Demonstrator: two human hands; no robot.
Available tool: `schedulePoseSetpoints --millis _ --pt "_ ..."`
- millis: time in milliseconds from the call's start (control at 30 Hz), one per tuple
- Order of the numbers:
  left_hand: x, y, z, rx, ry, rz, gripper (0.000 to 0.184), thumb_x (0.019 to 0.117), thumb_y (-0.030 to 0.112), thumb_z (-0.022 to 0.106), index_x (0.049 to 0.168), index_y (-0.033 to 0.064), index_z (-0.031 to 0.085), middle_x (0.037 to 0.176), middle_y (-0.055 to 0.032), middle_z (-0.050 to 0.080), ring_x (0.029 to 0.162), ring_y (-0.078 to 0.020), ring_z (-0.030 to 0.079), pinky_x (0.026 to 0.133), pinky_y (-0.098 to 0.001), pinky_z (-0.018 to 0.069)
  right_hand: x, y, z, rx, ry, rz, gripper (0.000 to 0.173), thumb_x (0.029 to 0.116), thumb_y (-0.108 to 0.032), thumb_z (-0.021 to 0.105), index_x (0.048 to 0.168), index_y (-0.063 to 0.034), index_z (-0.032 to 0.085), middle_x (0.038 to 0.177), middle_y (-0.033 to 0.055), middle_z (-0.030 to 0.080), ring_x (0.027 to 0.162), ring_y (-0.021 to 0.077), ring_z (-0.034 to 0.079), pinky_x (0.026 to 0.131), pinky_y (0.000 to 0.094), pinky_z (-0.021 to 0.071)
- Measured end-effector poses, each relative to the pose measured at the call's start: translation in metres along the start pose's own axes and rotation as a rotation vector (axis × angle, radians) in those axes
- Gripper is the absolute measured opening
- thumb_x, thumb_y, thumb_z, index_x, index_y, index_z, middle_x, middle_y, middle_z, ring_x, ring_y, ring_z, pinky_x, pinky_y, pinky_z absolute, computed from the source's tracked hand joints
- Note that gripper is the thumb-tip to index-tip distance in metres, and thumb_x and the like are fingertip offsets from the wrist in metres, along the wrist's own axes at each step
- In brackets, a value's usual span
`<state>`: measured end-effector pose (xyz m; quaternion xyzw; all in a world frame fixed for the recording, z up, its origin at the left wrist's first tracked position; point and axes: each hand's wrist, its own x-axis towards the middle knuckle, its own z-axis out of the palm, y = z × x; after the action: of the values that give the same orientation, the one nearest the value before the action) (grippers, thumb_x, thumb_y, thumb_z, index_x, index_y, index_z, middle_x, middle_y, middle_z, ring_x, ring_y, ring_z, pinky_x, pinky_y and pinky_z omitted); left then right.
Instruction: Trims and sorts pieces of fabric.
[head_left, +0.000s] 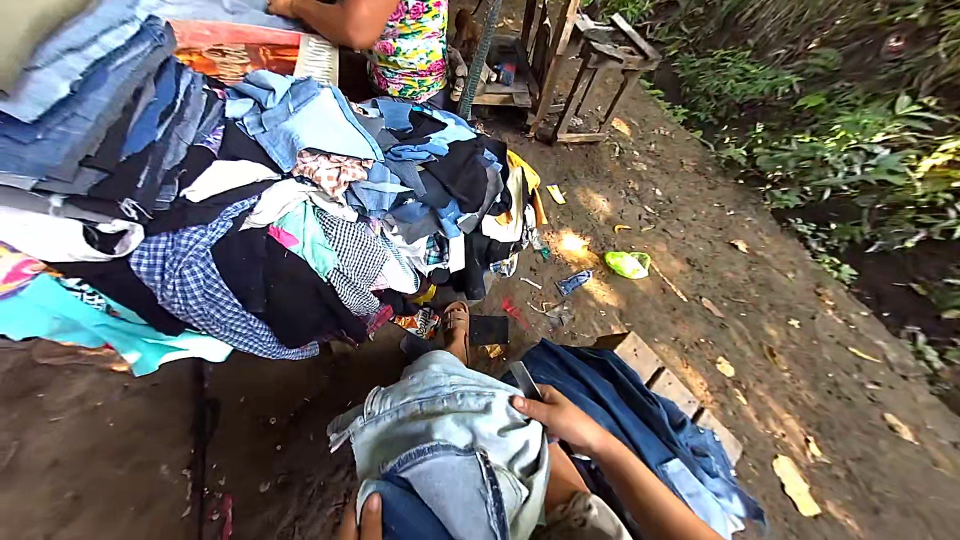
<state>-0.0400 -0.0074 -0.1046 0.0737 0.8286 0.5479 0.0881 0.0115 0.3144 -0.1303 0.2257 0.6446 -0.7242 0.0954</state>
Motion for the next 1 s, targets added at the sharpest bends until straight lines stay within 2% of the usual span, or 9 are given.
schedulePoseSetpoints --millis 133,200,300,467,600,733,833,933,1000 --pt "0.037 -0.012 -0.027 0.228 -0.071 0.142 0.041 0.1053 0.025 0.051 0.110 -0.0113 0.068 0.107 -0.0240 0.069 0.102 -0.0264 0.067 0.093 -0.0473 0.0533 0.016 -0.016 0.001 -0.479 0.170 -0.220 0.045 0.0913 -0.029 0.073 0.124 0.0000 0.067 0.122 0.0176 0.066 0.104 0.0244 0.066 0.090 0.0449 0.0549" --pt "0.044 -0.009 -0.039 0.262 -0.073 0.209 0.040 0.1021 0.031 0.056 0.099 -0.0056 0.073 0.121 -0.0255 0.062 0.116 -0.0330 0.060 0.102 -0.0495 0.0484 0.016 -0.034 0.004 -0.470 0.227 -0.315 0.045 0.0932 -0.030 0.069 0.126 0.0004 0.065 0.116 0.0140 0.068 0.092 0.0165 0.067 0.080 0.0359 0.0566" --pt "0.036 0.006 -0.039 -0.008 -0.084 0.168 0.033 0.1033 0.029 0.054 0.102 0.0028 0.075 0.114 -0.0046 0.073 0.108 -0.0060 0.067 0.097 -0.0260 0.0544 0.004 -0.053 0.022 -0.394 0.093 -0.371 0.043 0.0926 -0.040 0.067 0.112 -0.0017 0.071 0.083 -0.0044 0.066 0.066 -0.0029 0.054 0.062 0.0179 0.0478" --pt "0.021 0.005 -0.013 -0.223 0.069 0.115 0.037 0.1016 0.038 0.059 0.093 0.0055 0.076 0.137 -0.0072 0.057 0.132 -0.0113 0.050 0.110 -0.0291 0.0439 -0.014 -0.043 0.060 -0.650 -0.079 -0.508 0.067 0.0706 -0.065 0.080 0.097 -0.0050 0.069 0.075 0.0019 0.063 0.062 0.0073 0.056 0.056 0.0280 0.0490" --pt "-0.004 0.010 -0.009 -0.220 0.175 0.063 0.033 0.1010 0.038 0.060 0.091 0.0097 0.073 0.102 0.0076 0.064 0.097 0.0049 0.059 0.086 -0.0146 0.0511 -0.019 -0.033 0.069 -0.751 -0.088 -0.570 0.071 0.0694 -0.060 0.083 0.112 -0.0051 0.067 0.092 0.0069 0.069 0.067 0.0097 0.059 0.059 0.0310 0.0523" --pt "-0.029 -0.006 -0.009 -0.561 0.020 -0.013 0.021 0.1010 0.042 0.059 0.103 0.0313 0.076 0.097 0.0163 0.075 0.089 0.0037 0.069 0.082 -0.0189 0.0584 -0.013 -0.033 0.064 -0.521 -0.120 -0.401 0.071 0.0806 -0.051 0.080 0.126 0.0004 0.060 0.088 0.0004 0.066 0.069 0.0021 0.057 0.062 0.0231 0.0512" --pt "-0.038 -0.021 -0.002 -0.691 0.016 -0.166 0.024 0.0960 0.041 0.068 0.107 0.0211 0.075 0.098 0.0094 0.076 0.089 -0.0024 0.071 0.083 -0.0233 0.0600 -0.002 -0.036 0.058 -0.484 -0.077 -0.245 0.073 0.0847 -0.051 0.074 0.131 0.0023 0.056 0.085 -0.0016 0.065 0.065 0.0021 0.056 0.059 0.0229 0.0499" --pt "-0.035 -0.010 0.005 -0.648 0.011 -0.307 0.067 0.0809 0.052 0.080 0.121 0.0036 0.058 0.099 0.0084 0.073 0.091 -0.0014 0.071 0.085 -0.0239 0.0602 0.006 -0.041 0.059 -0.563 -0.125 -0.218 0.069 0.0821 -0.049 0.077 0.127 0.0000 0.059 0.085 -0.0019 0.066 0.065 0.0028 0.058 0.060 0.0235 0.0506" --pt "-0.024 -0.005 0.009 -0.621 -0.072 -0.217 0.057 0.0872 0.033 0.077 0.128 -0.0008 0.056 0.106 0.0040 0.074 0.097 -0.0024 0.070 0.090 -0.0254 0.0593 0.008 -0.044 0.059 -0.619 -0.171 -0.245 0.064 0.0822 -0.048 0.078 0.124 -0.0022 0.060 0.084 -0.0028 0.066 0.064 0.0027 0.056 0.059 0.0232 0.0486"
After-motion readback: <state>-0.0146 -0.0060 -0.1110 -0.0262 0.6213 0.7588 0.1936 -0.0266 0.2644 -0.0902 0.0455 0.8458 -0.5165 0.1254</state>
